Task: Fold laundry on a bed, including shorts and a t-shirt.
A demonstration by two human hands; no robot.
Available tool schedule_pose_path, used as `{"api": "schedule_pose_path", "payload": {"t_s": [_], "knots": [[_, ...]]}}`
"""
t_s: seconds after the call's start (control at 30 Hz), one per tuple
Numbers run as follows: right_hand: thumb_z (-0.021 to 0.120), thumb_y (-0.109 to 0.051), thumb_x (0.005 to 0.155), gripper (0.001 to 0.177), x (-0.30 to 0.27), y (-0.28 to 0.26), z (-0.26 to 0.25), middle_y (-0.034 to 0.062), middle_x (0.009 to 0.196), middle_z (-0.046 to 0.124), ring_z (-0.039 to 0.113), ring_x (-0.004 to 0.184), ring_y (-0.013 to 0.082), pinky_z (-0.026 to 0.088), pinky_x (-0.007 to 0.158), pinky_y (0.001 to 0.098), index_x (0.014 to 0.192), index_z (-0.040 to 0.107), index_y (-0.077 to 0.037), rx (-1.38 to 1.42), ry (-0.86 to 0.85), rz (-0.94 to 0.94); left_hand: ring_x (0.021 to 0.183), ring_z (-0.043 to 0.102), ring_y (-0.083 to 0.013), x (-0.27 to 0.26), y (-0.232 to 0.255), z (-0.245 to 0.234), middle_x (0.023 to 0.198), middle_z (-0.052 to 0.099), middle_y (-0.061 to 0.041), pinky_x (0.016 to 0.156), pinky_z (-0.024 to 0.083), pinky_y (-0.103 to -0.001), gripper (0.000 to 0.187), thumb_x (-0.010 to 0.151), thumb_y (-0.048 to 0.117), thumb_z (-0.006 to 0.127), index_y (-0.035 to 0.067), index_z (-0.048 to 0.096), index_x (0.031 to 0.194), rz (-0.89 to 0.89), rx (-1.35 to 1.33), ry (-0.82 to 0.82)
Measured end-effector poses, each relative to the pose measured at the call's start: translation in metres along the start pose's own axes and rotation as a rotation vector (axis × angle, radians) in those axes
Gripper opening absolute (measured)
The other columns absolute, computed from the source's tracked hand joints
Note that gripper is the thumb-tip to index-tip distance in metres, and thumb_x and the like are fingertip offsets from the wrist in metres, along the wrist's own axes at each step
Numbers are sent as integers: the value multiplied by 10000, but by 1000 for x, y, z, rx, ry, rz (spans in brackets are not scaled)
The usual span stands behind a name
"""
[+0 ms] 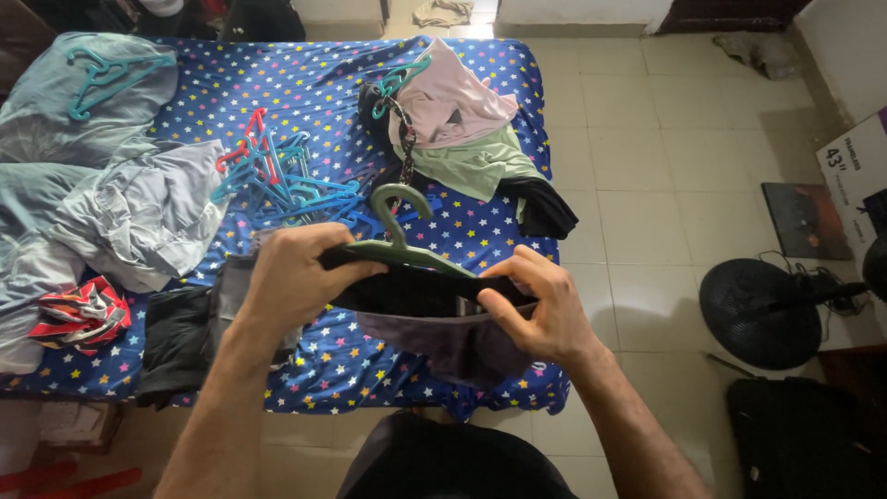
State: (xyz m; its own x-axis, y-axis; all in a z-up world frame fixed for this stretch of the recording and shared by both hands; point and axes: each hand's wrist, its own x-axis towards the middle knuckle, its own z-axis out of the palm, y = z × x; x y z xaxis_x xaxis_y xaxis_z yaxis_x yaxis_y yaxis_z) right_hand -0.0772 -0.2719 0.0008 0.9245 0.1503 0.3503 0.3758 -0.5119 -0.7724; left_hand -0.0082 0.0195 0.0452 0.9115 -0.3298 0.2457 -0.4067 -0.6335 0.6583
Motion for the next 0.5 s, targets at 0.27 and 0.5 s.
{"api": "schedule_pose_path", "payload": {"t_s": [0.27,0.5], "knots": [[636,-203,936,204,-37,90,2,-13,776,652,552,699,69,442,624,253,988,724,-27,381,108,279,698,610,-70,-7,-33,-45,810,707,-5,623,494,-285,177,894,190,813,50,751,983,-137,-137,331],[748,-288,849,257,-58,100,-1,76,614,692,630,539,141,501,536,320,872,774,-34,-170,-289,542,1018,632,-110,1,-38,-102,1124,672,15,939,542,-313,347,1036,296,778,37,663,1236,33,-223,704]]}}
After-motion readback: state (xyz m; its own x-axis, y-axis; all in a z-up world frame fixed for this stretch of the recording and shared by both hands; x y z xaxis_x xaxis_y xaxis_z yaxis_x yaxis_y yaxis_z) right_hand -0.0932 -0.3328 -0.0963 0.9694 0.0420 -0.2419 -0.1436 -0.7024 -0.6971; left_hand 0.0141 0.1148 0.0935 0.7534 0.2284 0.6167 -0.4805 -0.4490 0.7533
